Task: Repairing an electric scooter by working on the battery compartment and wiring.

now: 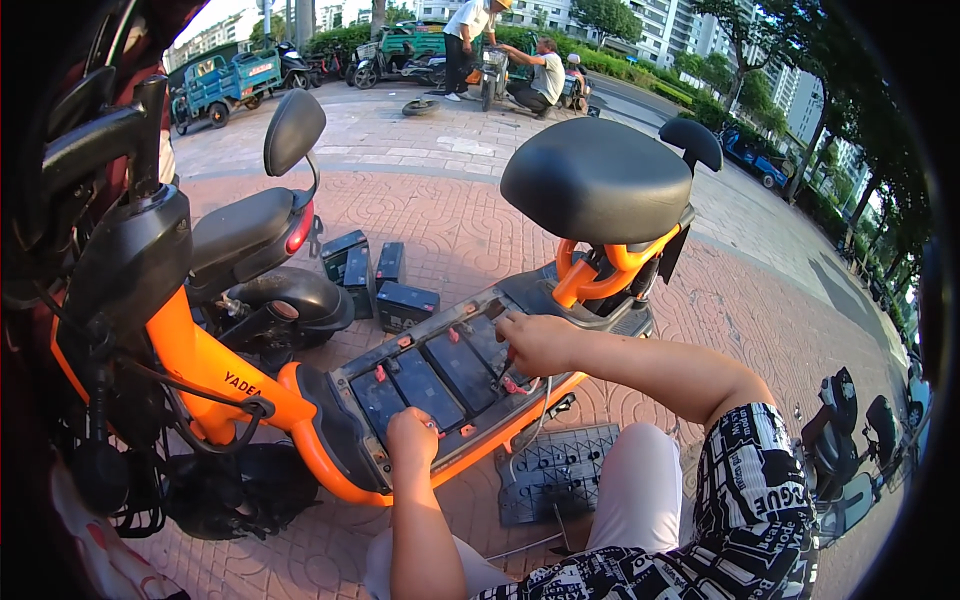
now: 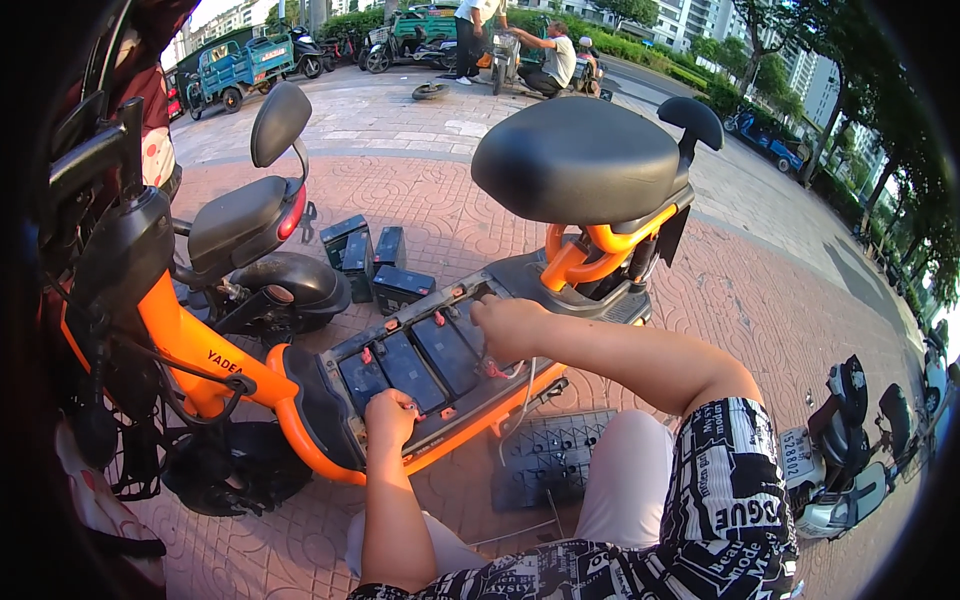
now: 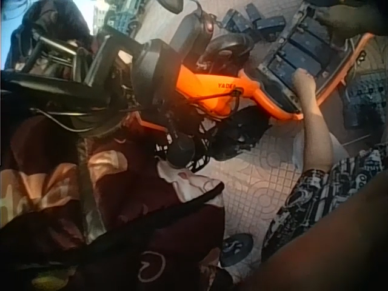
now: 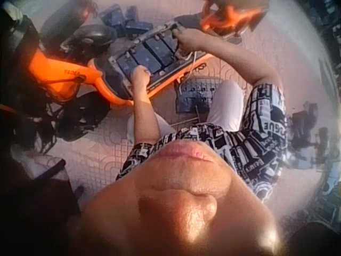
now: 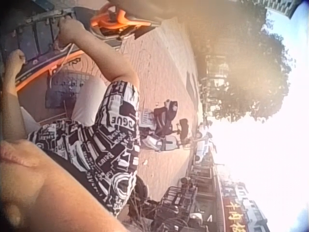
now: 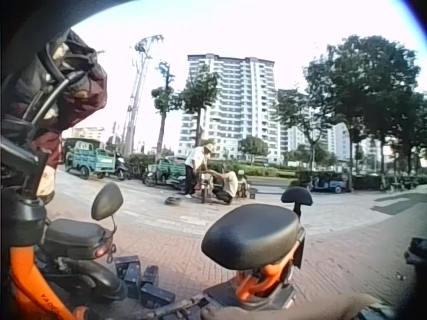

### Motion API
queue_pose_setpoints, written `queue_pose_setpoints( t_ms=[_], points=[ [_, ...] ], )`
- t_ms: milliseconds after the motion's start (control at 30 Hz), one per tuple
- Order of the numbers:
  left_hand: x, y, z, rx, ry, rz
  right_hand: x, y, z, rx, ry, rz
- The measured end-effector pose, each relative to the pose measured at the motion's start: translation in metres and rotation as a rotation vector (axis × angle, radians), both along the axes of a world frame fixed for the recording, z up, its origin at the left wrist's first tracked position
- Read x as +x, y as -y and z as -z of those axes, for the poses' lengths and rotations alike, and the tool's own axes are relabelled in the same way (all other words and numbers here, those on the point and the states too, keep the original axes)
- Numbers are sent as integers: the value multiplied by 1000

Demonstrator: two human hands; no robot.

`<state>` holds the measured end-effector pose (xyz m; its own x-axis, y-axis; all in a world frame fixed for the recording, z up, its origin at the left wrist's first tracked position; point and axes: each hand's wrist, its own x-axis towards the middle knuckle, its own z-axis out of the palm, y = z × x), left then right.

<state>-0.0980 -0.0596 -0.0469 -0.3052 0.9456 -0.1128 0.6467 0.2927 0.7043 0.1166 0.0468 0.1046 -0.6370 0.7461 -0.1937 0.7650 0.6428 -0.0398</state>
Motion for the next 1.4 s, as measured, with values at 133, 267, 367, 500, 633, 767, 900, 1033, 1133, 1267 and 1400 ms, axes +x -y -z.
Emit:
queue_pose_setpoints(
  t_ms=[133,267,367,500,633,767,900,1033,1133,1267,1400],
  points=[
    [-1,-2,5,-15,-3,-1,-15,0,-11,-163,122,132],
    [0,0,-3,-18,-7,8,-16,5,-16,-160,155,158],
    [-1,-1,-4,-16,-11,11,-6,2,0,63,-82,-93],
    [-2,-2,-1,-57,18,9,-25,5,-14,-94,100,115],
    [2,2,-1,42,-33,-25,-15,8,-5,58,-15,10],
    [2,2,-16,-46,-21,30,-9,2,1,67,-77,-104],
    [3,3,-18,-97,-39,22,-26,5,-14,-107,135,127],
    [4,2,-18,-98,-59,33,-6,2,3,121,-79,-113],
    [5,1,-23,-131,-70,15,-7,-2,9,60,-56,-72],
    [4,2,-24,-143,-89,11,-24,5,-10,-127,157,142],
    [5,2,-25,-148,-87,21,-8,5,0,53,-15,-64]
  ],
)
